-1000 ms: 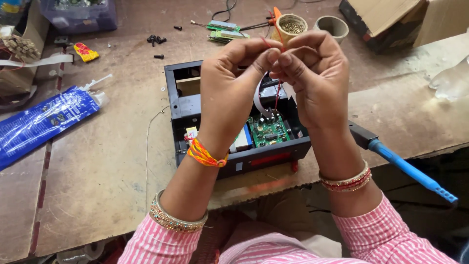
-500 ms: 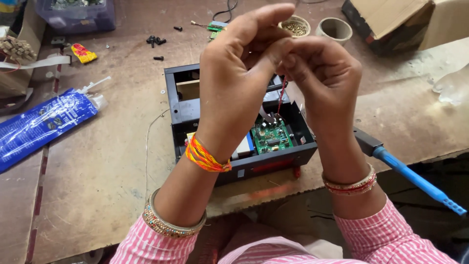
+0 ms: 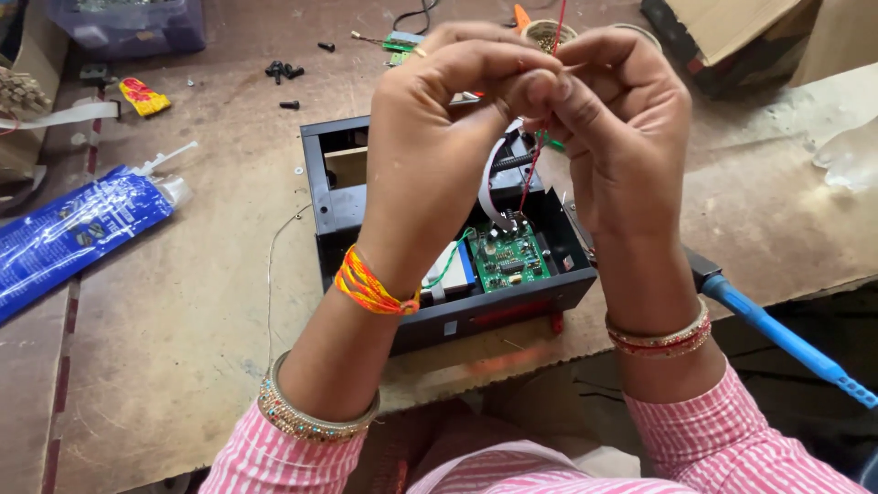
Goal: Assembling internal components, connecting wires, and soldering parts inside an electronics chassis.
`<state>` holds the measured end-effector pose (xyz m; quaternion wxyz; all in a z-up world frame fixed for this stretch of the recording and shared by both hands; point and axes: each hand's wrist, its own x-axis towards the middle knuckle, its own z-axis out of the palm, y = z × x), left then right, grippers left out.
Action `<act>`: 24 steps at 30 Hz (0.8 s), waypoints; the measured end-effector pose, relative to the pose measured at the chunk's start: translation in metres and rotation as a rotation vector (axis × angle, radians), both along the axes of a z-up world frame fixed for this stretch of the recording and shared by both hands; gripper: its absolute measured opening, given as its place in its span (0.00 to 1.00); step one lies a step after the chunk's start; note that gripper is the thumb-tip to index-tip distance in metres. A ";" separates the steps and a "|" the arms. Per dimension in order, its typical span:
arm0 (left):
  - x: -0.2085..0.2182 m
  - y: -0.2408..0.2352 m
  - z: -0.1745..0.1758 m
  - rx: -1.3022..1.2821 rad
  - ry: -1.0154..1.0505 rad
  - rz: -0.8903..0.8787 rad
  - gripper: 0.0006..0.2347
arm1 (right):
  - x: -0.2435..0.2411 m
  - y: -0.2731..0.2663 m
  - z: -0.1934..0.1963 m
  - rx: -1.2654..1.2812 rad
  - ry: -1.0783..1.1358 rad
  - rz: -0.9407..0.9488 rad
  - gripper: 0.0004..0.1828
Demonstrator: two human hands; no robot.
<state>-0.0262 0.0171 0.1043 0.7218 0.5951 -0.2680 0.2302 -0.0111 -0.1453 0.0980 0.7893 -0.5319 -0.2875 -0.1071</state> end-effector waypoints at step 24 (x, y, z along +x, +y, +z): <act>-0.028 -0.004 0.016 -0.073 0.016 0.098 0.14 | -0.012 -0.001 -0.004 -0.174 -0.158 -0.183 0.05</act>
